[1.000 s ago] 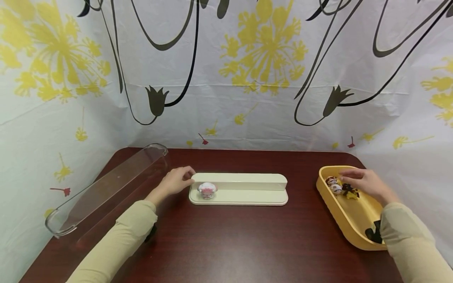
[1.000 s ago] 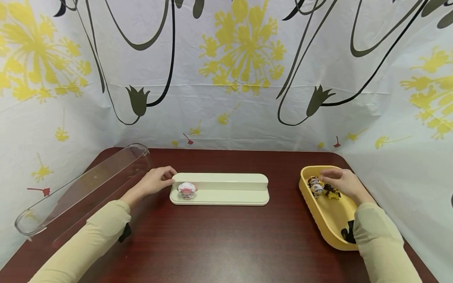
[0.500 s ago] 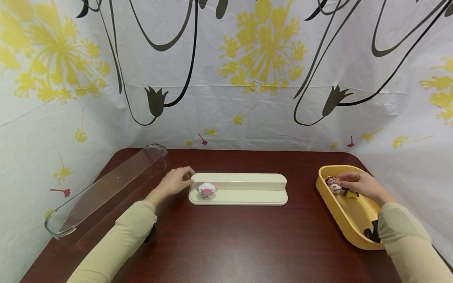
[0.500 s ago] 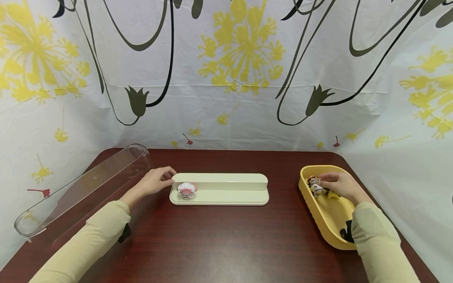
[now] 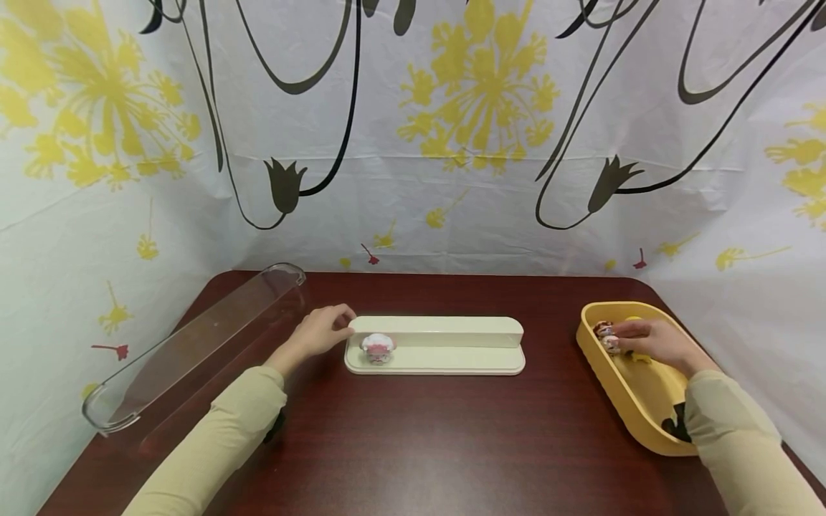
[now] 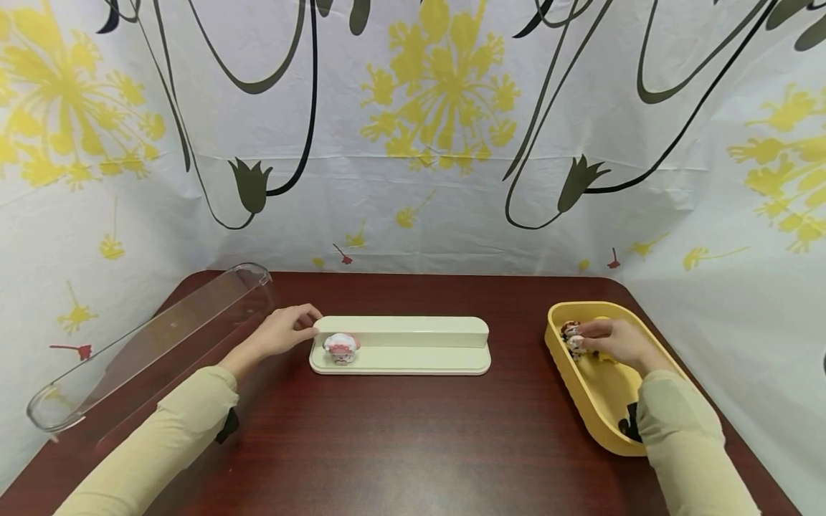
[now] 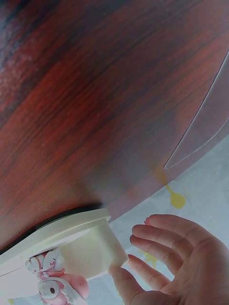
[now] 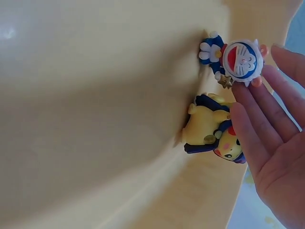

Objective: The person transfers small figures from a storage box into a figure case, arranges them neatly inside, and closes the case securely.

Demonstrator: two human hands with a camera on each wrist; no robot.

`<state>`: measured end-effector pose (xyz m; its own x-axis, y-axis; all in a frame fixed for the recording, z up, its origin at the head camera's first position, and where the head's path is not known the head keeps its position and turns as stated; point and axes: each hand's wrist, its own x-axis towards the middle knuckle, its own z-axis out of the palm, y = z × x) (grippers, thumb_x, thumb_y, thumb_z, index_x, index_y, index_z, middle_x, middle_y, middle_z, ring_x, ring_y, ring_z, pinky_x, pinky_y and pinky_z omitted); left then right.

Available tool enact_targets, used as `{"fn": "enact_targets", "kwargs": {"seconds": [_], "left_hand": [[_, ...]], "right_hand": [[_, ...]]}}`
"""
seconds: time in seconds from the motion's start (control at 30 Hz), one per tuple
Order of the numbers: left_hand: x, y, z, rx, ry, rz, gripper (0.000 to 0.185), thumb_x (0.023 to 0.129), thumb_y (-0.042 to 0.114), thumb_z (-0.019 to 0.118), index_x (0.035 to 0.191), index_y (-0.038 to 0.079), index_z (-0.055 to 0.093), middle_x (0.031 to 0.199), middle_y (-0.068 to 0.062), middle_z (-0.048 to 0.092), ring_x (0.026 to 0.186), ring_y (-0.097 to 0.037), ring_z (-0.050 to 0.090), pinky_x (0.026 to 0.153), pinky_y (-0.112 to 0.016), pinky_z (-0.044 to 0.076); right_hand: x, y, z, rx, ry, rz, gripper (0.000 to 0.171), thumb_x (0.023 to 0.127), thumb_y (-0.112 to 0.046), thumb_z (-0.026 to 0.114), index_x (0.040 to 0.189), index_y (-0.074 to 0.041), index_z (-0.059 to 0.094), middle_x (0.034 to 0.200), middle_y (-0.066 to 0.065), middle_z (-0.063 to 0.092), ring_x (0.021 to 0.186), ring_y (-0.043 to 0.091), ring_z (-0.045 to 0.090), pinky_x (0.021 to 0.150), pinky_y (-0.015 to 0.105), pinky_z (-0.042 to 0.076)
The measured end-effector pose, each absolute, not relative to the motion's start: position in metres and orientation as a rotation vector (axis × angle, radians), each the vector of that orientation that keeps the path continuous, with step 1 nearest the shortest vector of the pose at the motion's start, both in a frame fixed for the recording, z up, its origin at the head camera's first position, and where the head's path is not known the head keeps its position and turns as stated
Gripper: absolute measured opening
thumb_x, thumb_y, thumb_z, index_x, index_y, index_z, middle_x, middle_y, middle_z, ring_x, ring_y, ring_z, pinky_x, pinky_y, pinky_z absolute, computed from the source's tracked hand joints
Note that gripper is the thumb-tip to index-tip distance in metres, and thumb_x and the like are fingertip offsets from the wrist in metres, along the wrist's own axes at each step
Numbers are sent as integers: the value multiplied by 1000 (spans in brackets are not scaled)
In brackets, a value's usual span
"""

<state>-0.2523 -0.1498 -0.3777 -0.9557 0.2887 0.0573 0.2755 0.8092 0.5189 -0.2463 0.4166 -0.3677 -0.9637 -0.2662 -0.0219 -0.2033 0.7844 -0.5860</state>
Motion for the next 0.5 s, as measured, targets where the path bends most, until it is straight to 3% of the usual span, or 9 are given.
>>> {"fn": "enact_targets", "kwargs": {"seconds": [0.27,0.5], "left_hand": [[-253,-150,-379,465,2968,845,21,84,18,60,103,10,58,93,-6,60,88,-24,55,71,-43,42],[-253,-151,-379,466,2965,844,21,84,18,60,103,11,58,93,-6,60,88,-23,55,71,-42,42]], "right_hand": [[-247,413,-371,-378,2911,-832,36,82,-23,63,104,5,60,91,12,62,72,12,55,60,27,44],[-249,411,-374,-387,2954,-741,36,82,-26,63,104,3,62,99,17,60,87,25,52,66,31,41]]}}
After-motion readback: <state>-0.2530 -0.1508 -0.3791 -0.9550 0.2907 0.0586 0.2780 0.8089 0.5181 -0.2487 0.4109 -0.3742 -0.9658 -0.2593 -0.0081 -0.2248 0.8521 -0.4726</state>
